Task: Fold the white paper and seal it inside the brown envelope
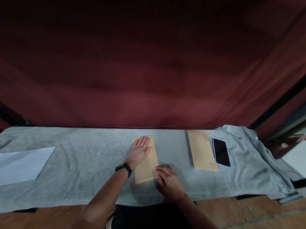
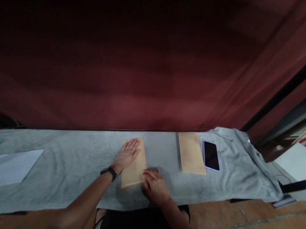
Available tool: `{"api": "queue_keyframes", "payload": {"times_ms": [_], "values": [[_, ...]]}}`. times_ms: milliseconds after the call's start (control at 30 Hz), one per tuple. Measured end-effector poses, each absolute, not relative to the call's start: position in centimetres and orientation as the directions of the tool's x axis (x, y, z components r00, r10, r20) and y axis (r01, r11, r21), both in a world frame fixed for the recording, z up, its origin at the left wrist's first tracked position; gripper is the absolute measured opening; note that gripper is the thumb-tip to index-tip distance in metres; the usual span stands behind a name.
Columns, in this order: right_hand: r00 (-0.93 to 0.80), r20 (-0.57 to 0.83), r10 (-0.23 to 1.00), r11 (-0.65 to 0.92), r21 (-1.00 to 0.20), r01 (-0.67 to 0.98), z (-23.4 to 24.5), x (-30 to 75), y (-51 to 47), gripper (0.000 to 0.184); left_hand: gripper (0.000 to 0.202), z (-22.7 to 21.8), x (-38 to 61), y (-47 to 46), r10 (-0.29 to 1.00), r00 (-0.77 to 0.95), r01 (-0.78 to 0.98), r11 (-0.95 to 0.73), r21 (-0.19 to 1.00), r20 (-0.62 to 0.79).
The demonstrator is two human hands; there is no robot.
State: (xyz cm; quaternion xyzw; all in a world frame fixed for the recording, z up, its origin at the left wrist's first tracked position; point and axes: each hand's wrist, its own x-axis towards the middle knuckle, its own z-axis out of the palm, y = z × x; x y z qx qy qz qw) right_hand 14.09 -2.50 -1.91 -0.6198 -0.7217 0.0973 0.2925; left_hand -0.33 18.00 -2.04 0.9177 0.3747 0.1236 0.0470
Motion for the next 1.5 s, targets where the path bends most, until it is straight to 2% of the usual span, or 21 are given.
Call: {"api": "queue_keyframes", "payload": {"times_ms": [300,467,700,833,1000,1133,1300,1500], "values": [[-0.065,0.316,0.946,0.232,-0.523,0.82,-2.0,14.1,-2.6,0.028,0.058,-2.7,-0.1,17.0,0.532,0.83,0.5,-0.843,0.199,0.168],[-0.076,0.289,0.954,0.222,-0.513,0.829,-2.2,14.3,-2.5,0.03,0.057,-2.6,-0.6,13.7,0.493,0.856,0.458,-0.862,0.217,0.156],[-0.069,0.224,0.972,0.162,-0.432,0.887,-1.8,14.3,-2.5,0.03,0.054,-2.0,-1.3,10.4,0.478,0.868,0.432,-0.859,0.277,0.13],[-0.006,0.235,0.972,0.128,-0.508,0.852,-1.5,14.4,-2.6,0.028,0.054,-1.4,-2.0,8.7,0.446,0.888,0.392,-0.864,0.316,0.117],[0.026,0.297,0.955,0.159,-0.58,0.799,-1.5,14.9,-2.4,0.035,0.055,-1.2,-3.7,6.4,0.406,0.899,0.34,-0.883,0.323,0.165],[-0.08,0.277,0.958,0.211,-0.482,0.851,-1.5,15.0,-1.0,0.04,0.053,-1.3,-5.3,4.7,0.388,0.887,0.301,-0.897,0.323,0.251],[-0.354,0.111,0.928,0.371,-0.268,0.889,-1.4,14.6,2.4,0.047,0.046,-0.6,-6.2,3.7,0.442,0.863,0.349,-0.872,0.343,0.244],[-0.352,0.101,0.931,0.365,-0.191,0.911,-1.8,15.1,8.0,0.053,0.047,0.1,-6.1,3.9,0.458,0.861,0.343,-0.845,0.41,0.223]]}}
